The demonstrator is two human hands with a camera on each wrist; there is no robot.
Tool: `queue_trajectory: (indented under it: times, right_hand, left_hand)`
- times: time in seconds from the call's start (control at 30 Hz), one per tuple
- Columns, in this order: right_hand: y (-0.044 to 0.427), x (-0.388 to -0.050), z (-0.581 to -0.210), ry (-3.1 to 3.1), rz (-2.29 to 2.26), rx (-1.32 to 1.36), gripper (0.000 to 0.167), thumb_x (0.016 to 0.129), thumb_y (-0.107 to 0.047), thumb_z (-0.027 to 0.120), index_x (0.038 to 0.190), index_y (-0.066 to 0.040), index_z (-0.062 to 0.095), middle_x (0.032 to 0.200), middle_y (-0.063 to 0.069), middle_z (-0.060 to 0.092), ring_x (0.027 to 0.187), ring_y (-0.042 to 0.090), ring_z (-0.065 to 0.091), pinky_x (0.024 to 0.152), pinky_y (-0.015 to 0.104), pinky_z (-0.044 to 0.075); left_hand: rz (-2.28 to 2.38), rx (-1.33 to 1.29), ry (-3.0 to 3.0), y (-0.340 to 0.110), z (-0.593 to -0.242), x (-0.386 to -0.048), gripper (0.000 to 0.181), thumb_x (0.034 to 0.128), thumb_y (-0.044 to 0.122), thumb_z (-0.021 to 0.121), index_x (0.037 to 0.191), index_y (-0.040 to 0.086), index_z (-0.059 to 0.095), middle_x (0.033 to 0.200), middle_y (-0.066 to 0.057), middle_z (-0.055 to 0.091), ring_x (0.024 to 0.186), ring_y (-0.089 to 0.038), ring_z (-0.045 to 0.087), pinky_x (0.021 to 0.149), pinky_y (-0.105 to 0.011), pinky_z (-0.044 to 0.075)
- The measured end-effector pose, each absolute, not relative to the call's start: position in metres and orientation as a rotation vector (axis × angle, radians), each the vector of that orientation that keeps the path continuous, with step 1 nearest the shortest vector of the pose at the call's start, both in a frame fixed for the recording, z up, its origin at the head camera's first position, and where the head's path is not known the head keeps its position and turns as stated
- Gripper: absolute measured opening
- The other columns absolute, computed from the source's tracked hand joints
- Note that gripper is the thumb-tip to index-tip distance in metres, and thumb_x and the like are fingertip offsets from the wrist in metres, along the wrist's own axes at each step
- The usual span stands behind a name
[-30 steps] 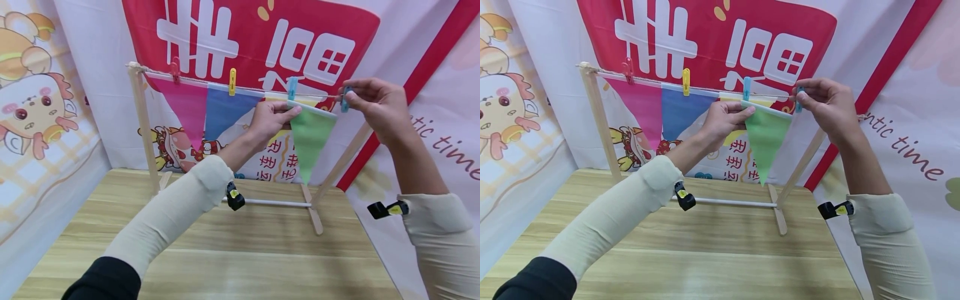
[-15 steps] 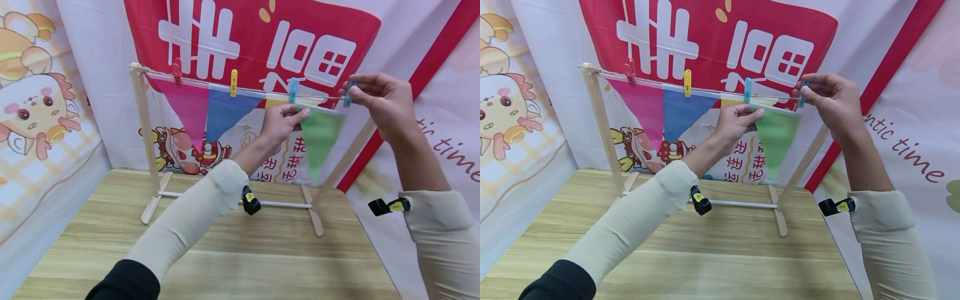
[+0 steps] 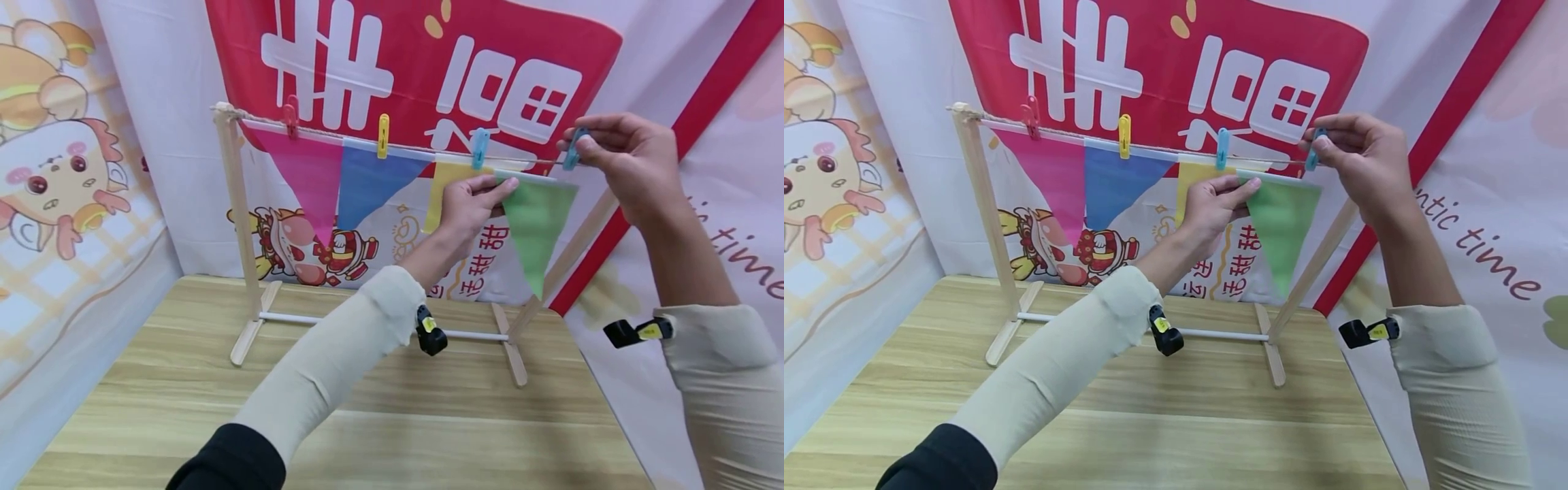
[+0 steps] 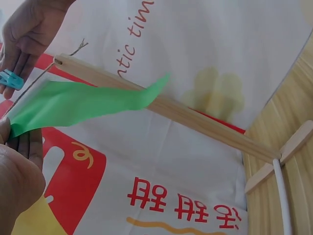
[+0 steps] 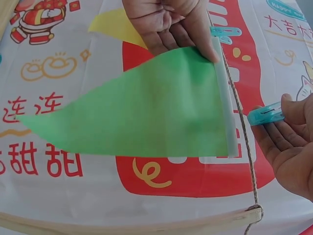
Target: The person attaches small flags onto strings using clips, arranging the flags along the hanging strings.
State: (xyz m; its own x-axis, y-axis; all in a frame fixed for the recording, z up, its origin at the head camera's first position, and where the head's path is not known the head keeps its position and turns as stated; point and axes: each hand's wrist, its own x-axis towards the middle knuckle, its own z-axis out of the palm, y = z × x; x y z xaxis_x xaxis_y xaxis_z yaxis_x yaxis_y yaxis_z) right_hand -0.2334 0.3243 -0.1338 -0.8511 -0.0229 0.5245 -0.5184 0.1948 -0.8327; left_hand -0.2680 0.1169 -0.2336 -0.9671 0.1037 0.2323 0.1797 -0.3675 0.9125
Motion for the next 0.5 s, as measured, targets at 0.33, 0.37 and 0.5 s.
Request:
queue_trajectory:
  times: [0.33, 0.37, 0.5]
  right_hand:
    - [0.324, -0.238, -0.133, -2.135, 1.632, 0.442, 0.047, 0.098, -0.025, 0.087, 0.141, -0.009, 0.077, 0.127, -0.002, 0.083, 0.114, 0.009, 0.081, 0.094, 0.009, 0.06]
    - [0.324, -0.238, -0.133, -2.136, 1.632, 0.44, 0.047, 0.098, -0.025, 0.087, 0.141, -0.009, 0.077, 0.127, -0.002, 0.083, 0.113, 0.009, 0.081, 0.094, 0.009, 0.06]
    - [0.324, -0.239, -0.132, -2.137, 1.65, 0.421, 0.047, 0.098, -0.025, 0.087, 0.141, -0.009, 0.077, 0.127, -0.002, 0.083, 0.113, 0.008, 0.081, 0.093, 0.009, 0.06]
  left_hand:
    - [-2.554, -0.338, -1.705, 0.133, -0.227, -0.264, 0.029, 0.1009, 0.024, 0.088, 0.128, 0.012, 0.086, 0.114, -0.002, 0.088, 0.1, -0.018, 0.087, 0.093, -0.033, 0.071]
    - [-2.551, -0.335, -1.711, 0.134, -0.226, -0.263, 0.029, 0.1007, 0.024, 0.088, 0.128, 0.012, 0.086, 0.114, -0.001, 0.088, 0.099, -0.018, 0.087, 0.092, -0.033, 0.071]
    - [-2.519, -0.33, -1.741, 0.137, -0.222, -0.261, 0.03, 0.1006, 0.024, 0.088, 0.128, 0.013, 0.086, 0.114, -0.001, 0.088, 0.098, -0.018, 0.087, 0.091, -0.032, 0.071]
